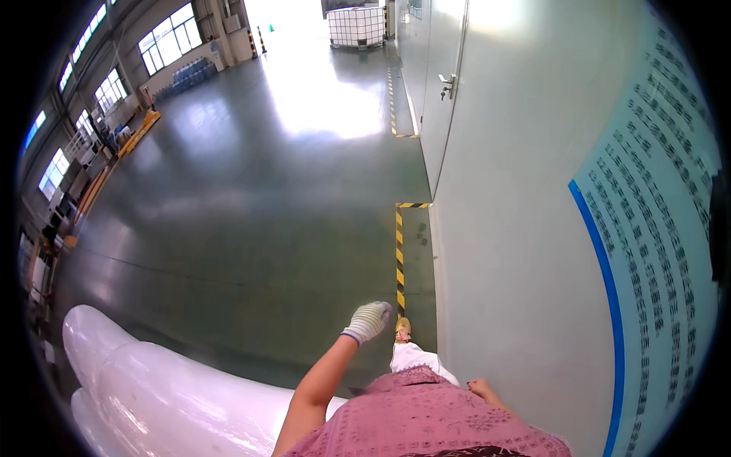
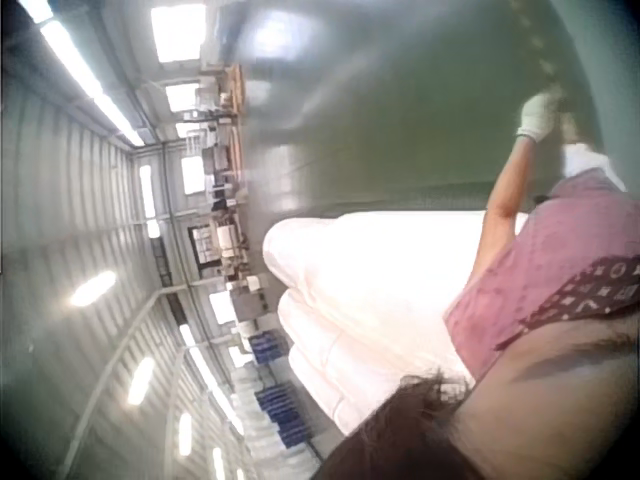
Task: The person places small white packets from a large plastic bag onto a metal table, arranging them in neat rows. They then gather the packets back into the bag and assist in wrapping the bundle with plastic film. Finally, the person walks through the warehouse area.
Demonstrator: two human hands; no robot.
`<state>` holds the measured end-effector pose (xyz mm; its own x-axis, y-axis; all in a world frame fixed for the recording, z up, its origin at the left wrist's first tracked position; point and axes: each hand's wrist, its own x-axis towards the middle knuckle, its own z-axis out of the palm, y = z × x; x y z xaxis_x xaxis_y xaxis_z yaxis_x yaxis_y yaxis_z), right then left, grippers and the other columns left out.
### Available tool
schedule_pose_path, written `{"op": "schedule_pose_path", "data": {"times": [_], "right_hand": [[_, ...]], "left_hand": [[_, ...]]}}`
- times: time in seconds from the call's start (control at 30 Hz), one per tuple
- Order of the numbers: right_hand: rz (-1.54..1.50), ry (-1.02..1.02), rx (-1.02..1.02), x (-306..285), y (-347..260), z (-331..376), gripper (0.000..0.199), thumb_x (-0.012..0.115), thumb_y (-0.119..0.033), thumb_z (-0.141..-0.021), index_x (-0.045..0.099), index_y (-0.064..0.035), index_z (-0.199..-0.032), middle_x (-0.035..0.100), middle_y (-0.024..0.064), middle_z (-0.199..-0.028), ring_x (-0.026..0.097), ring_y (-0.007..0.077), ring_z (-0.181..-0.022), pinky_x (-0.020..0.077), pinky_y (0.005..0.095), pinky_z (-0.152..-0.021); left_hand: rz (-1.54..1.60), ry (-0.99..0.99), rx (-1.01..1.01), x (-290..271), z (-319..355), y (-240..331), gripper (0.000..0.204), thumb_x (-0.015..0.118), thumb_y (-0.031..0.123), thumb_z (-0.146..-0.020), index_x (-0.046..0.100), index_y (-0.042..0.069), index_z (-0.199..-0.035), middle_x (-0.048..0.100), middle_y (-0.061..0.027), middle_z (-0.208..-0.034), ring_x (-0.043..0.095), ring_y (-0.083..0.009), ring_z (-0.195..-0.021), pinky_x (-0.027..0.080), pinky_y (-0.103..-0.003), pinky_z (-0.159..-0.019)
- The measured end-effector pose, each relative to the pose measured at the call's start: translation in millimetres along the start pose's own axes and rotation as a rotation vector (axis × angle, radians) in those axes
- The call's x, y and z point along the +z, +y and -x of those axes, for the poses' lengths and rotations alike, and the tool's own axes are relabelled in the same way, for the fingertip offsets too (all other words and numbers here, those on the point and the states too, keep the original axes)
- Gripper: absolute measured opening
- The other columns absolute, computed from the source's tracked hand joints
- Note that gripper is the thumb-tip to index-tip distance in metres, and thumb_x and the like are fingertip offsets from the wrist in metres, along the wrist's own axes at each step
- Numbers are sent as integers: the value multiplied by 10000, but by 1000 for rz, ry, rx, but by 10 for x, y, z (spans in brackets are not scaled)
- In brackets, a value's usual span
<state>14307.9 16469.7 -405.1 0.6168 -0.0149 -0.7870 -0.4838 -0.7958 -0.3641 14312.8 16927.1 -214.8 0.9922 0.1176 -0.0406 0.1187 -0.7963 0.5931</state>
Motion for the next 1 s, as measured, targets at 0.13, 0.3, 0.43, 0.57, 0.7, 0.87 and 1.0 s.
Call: {"op": "schedule_pose_path", "data": {"times": [0.13, 0.3, 0.43, 0.57, 0.7, 0.87, 1.0], "right_hand": [[120, -39, -104, -490, -1805, -1095, 270, 609, -309, -764, 669, -49, -800, 654, 89, -700, 622, 191, -629, 485, 349, -565], [242, -14, -408, -970, -4200, -2513, 241, 601, -232, -799, 644, -12, -888, 643, 71, -711, 610, 140, -594, 483, 306, -586], [360, 30, -639, -1144, -6462, -3196, 244, 582, -244, -798, 645, -21, -873, 654, 121, -771, 629, 192, -659, 495, 325, -624], [-202, -75, -630, -853, -8003, -3700, 240, 582, -242, -794, 654, -23, -862, 663, 133, -798, 634, 173, -679, 499, 315, -638], [456, -233, -585, -1113, -8617, -4112, 242, 577, -197, -800, 634, -11, -944, 656, 80, -776, 621, 147, -638, 497, 285, -621], [-248, -131, -62, -1317, -9030, -5089, 188, 585, -195, -822, 621, -24, -893, 605, 51, -656, 599, 159, -567, 473, 301, -493], [186, -140, -53, -1643, -9673, -5898, 168, 594, -202, -791, 629, -48, -850, 614, 77, -672, 604, 159, -565, 472, 293, -496]], "left_hand": [[48, -131, -647, 130, -400, -1584, 311, 471, 292, -825, 626, 105, -1018, 612, -173, -1038, 578, -344, -971, 452, -403, -858], [43, -367, -1201, 165, 232, -2552, 309, 481, 220, -783, 658, 59, -978, 602, -180, -1068, 557, -335, -1045, 453, -394, -877], [-176, -917, -927, -2, 64, -2918, 296, 500, 205, -800, 660, 71, -1011, 607, -143, -1097, 575, -305, -1040, 473, -368, -850], [-1, -832, -1146, -550, -1314, -3614, 317, 491, 222, -795, 652, 67, -1019, 604, -158, -1086, 569, -320, -1038, 461, -381, -864], [25, -531, -1077, -1165, -3643, -4605, 338, 481, 239, -789, 645, 63, -1027, 601, -172, -1076, 563, -335, -1036, 448, -395, -879], [97, 160, -660, -3009, -7441, -5043, 218, 536, 207, -823, 628, 96, -986, 646, -145, -944, 610, -291, -902, 470, -351, -814], [279, 290, -463, -3736, -9502, -5191, 200, 517, 198, -848, 619, 88, -979, 644, -148, -910, 612, -285, -839, 478, -352, -770]]}}
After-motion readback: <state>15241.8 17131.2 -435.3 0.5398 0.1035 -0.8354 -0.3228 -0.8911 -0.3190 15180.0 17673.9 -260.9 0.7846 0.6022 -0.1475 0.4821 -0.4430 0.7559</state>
